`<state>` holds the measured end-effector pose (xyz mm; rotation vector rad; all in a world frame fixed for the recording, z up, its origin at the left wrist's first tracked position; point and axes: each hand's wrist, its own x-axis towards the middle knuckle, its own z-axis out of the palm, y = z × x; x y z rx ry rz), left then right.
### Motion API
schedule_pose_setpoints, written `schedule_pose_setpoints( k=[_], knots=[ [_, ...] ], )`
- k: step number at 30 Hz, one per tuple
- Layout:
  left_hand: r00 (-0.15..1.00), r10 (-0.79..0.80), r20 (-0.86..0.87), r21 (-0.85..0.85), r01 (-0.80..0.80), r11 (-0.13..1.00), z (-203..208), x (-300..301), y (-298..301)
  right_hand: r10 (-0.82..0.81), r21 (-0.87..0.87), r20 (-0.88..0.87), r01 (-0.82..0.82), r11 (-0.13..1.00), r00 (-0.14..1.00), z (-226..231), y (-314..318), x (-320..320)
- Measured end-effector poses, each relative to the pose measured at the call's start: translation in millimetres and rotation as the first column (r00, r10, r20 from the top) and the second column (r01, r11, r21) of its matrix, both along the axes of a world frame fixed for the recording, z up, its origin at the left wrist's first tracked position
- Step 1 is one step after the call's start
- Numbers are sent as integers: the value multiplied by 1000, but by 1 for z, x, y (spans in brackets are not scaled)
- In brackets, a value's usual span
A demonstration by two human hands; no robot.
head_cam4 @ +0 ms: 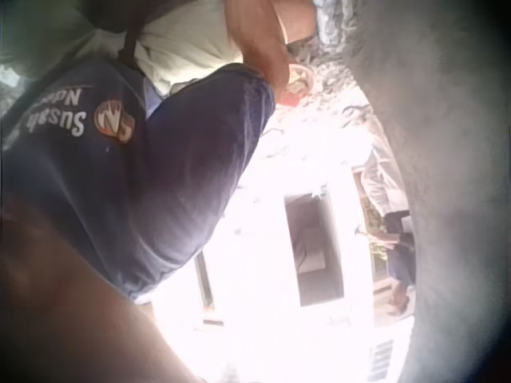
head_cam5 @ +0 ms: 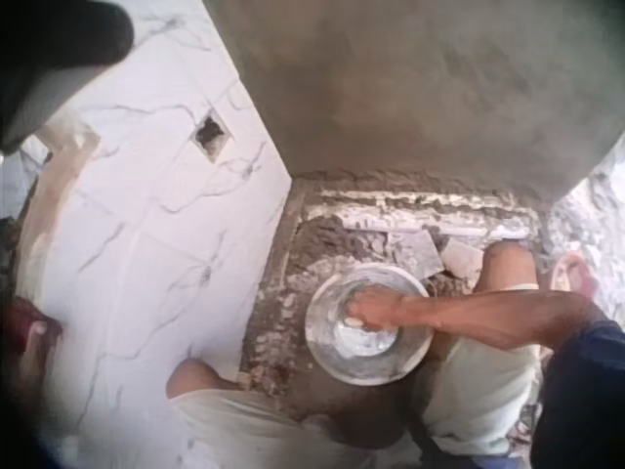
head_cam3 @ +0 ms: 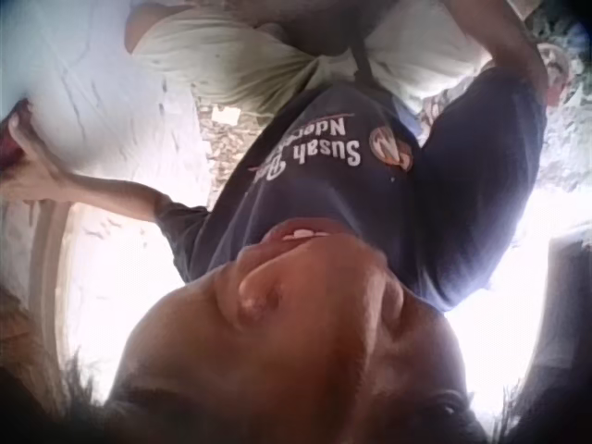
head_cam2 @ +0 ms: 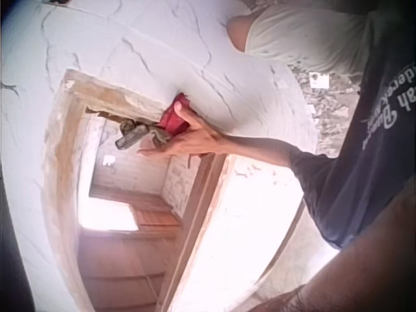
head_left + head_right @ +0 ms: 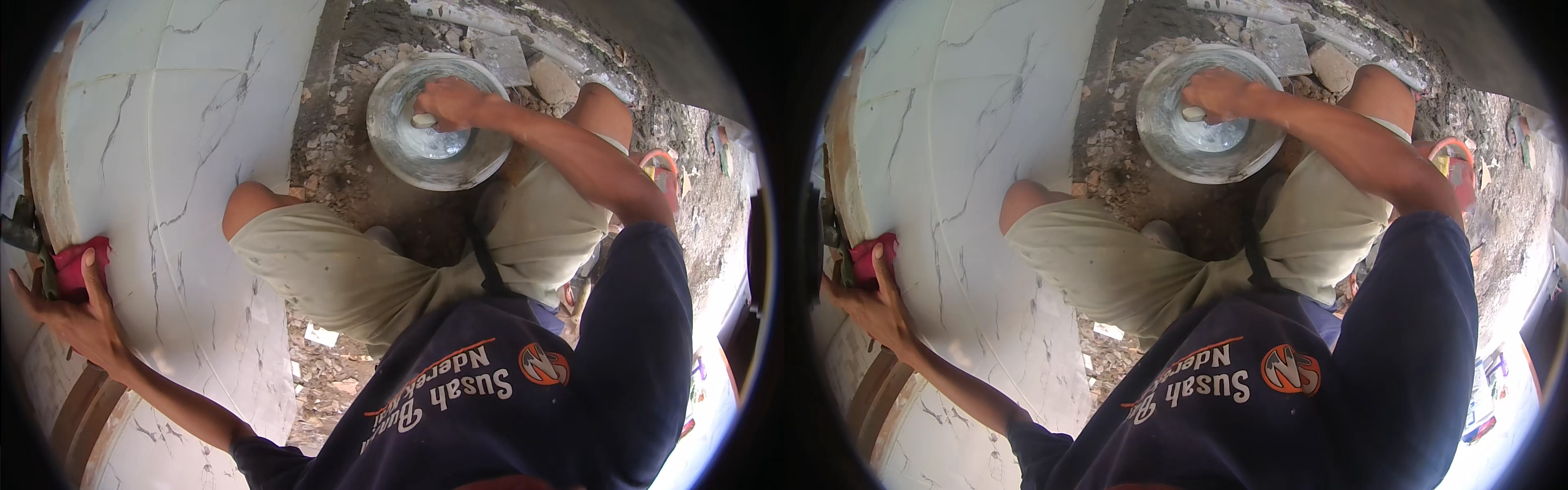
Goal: The person kneels on the floor and uses a small sponge to apply grout into the gaps between white marble-patterned wall tiles. They repeatedly dip the sponge into a bucket of water and wipe the tile surface to clean excess grout. Later, they use a green cloth to wipe the tiles and a finger to smooth the grout lines.
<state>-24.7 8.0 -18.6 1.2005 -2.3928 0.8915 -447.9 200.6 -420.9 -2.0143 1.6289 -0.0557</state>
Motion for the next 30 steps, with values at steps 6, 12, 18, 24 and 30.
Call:
schedule_pose_setpoints(
  k=[6,12,18,24,30],
  knots=[
    [999,-38,-3,-3,38,999,1,-3,5,170,-209,18,-163,964,985,-17,1,6],
    [998,-57,20,-13,57,998,3,-8,7,294,-250,-137,-320,914,946,-50,20,19],
    [997,-73,15,3,73,997,-1,-6,8,288,53,138,-297,953,948,-10,4,-6],
    [995,-81,53,-13,81,997,3,-8,17,-299,440,737,-96,893,606,47,-29,-39],
    [995,-88,-51,57,91,994,3,-19,13,-378,369,868,91,925,323,69,-46,-58]
  ],
)
